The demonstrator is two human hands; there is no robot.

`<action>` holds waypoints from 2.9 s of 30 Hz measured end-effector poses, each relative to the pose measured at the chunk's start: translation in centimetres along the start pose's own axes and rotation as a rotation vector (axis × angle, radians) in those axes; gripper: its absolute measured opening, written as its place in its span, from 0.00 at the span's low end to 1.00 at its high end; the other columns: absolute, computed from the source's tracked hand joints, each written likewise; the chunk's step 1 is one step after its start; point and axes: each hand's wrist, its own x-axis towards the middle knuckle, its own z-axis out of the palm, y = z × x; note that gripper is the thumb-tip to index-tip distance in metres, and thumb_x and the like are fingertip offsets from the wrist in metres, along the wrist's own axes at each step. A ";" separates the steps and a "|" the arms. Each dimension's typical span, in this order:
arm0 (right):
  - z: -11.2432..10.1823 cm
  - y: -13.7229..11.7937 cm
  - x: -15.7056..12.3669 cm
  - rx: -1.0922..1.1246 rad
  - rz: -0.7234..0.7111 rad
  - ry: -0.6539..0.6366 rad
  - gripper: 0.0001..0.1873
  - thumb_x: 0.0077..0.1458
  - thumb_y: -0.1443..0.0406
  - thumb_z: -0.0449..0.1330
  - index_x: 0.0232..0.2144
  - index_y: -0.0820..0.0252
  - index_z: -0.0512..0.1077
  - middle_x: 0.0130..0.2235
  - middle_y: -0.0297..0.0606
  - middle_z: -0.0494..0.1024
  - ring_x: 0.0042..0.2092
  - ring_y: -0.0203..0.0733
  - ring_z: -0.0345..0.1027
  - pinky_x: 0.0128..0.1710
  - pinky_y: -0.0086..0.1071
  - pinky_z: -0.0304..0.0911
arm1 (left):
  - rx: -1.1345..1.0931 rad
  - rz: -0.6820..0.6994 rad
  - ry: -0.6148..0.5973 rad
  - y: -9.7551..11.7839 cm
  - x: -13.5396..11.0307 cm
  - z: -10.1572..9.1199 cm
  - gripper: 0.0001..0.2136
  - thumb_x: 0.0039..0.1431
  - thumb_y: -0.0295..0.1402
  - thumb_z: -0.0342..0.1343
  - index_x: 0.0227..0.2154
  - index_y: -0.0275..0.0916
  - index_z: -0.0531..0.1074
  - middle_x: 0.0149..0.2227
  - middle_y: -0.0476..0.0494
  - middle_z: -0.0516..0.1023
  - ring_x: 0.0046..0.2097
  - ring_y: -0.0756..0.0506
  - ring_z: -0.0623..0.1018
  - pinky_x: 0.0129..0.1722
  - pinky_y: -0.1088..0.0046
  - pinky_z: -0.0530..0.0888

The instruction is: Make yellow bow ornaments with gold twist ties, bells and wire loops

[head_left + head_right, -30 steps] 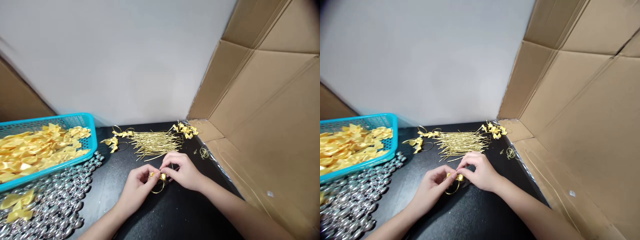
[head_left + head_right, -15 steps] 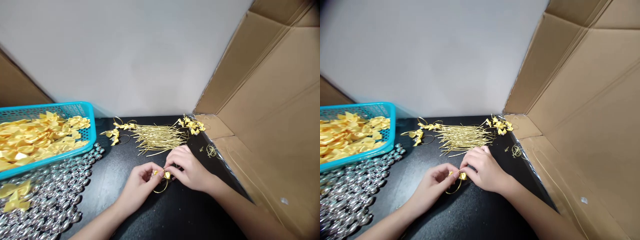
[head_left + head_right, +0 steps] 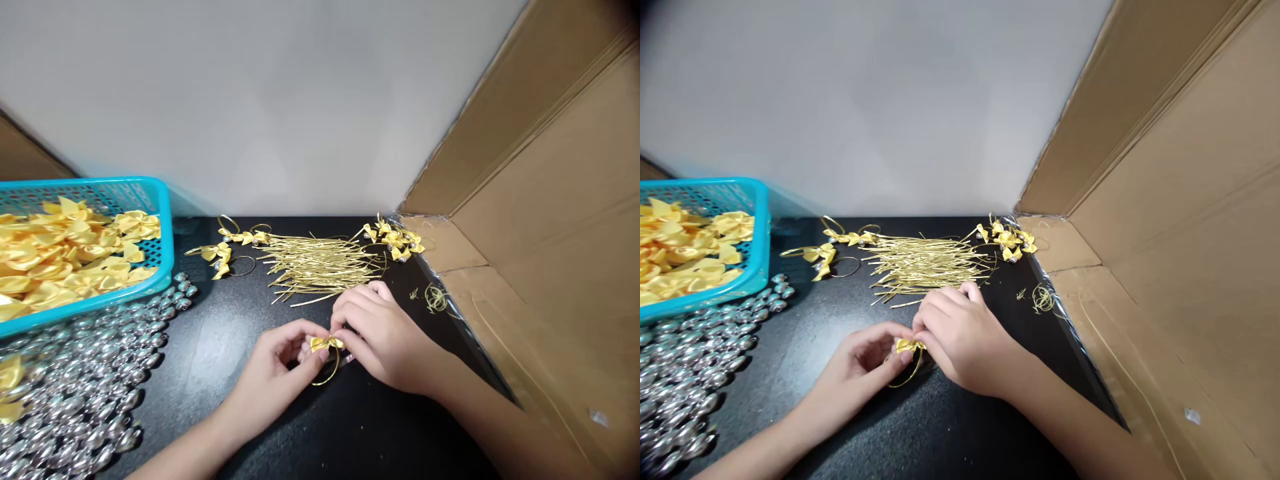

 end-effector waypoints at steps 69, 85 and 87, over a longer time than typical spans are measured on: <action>1.9 0.0 -0.3 -0.094 0.070 0.105 0.07 0.60 0.69 0.53 0.29 0.61 0.68 0.31 0.35 0.73 0.35 0.39 0.62 0.38 0.37 0.45 | -0.048 -0.076 0.135 0.4 0.2 1.0 0.09 0.53 0.38 0.60 0.28 0.37 0.77 0.22 0.51 0.73 0.24 0.51 0.68 0.24 0.77 0.64; 0.6 0.2 -0.2 0.090 0.076 0.040 0.06 0.56 0.71 0.57 0.29 0.59 0.72 0.30 0.32 0.77 0.35 0.38 0.65 0.40 0.38 0.47 | -0.070 -0.068 0.177 0.4 0.2 0.8 0.07 0.53 0.36 0.61 0.26 0.39 0.78 0.21 0.52 0.75 0.23 0.51 0.68 0.23 0.78 0.64; 0.3 0.3 -0.1 0.129 0.074 0.031 0.06 0.55 0.71 0.58 0.28 0.59 0.73 0.30 0.32 0.77 0.35 0.38 0.65 0.41 0.38 0.47 | -0.079 -0.076 0.167 0.4 0.2 0.8 0.07 0.53 0.37 0.61 0.27 0.39 0.78 0.22 0.52 0.75 0.23 0.52 0.68 0.24 0.78 0.64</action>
